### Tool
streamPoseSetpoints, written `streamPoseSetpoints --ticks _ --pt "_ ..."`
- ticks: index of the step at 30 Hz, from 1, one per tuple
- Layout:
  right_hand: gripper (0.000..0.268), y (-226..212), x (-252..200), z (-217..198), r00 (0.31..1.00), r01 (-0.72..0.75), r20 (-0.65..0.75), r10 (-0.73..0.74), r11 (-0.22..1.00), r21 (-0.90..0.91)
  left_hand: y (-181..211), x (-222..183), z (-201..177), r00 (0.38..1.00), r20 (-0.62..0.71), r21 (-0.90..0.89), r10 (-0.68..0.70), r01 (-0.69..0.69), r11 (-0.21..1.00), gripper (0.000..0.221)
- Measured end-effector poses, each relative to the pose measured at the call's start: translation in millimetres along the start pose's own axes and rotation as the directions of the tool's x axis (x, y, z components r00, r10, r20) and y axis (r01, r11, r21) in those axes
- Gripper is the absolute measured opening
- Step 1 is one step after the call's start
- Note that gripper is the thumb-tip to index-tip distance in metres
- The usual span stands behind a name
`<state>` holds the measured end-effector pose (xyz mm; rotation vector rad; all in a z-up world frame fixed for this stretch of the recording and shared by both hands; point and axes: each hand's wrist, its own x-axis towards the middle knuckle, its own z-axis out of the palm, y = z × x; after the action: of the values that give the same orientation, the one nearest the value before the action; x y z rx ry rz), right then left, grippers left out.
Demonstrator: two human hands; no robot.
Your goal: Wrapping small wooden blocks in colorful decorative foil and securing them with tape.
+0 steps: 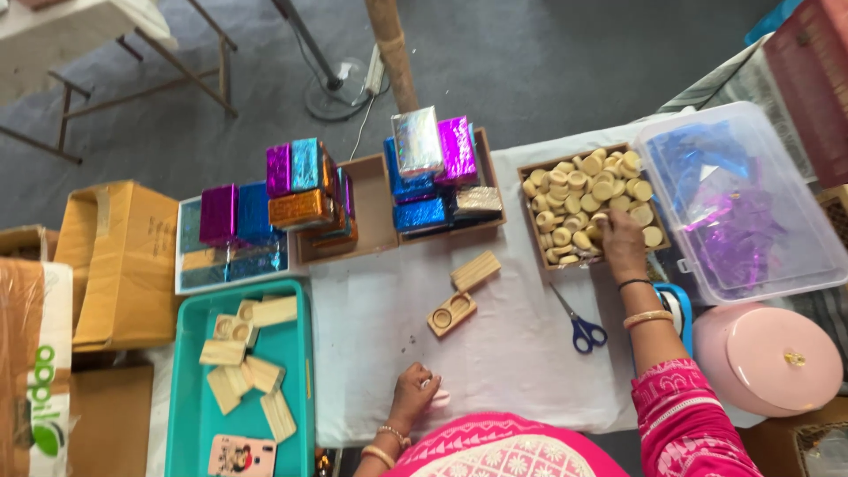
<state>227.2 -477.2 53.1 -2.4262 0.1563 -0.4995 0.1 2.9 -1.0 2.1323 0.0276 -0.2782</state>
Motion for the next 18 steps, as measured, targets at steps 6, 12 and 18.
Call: streamPoseSetpoints --ticks 6,12,18 --pt "0.017 -75 -39 9 0.954 -0.284 0.181 0.24 0.918 0.279 11 -7 -5 1.0 -0.031 -0.058 0.008 -0.009 0.998 0.02" --pt "0.021 -143 -117 87 0.832 -0.279 0.551 -0.063 0.811 0.514 5 -5 -2 0.999 -0.038 0.004 0.035 -0.035 0.999 0.02" --pt "0.035 -191 -138 107 0.811 -0.152 0.566 -0.147 0.882 0.447 5 -10 0 0.999 -0.038 -0.016 0.013 -0.013 1.0 0.021"
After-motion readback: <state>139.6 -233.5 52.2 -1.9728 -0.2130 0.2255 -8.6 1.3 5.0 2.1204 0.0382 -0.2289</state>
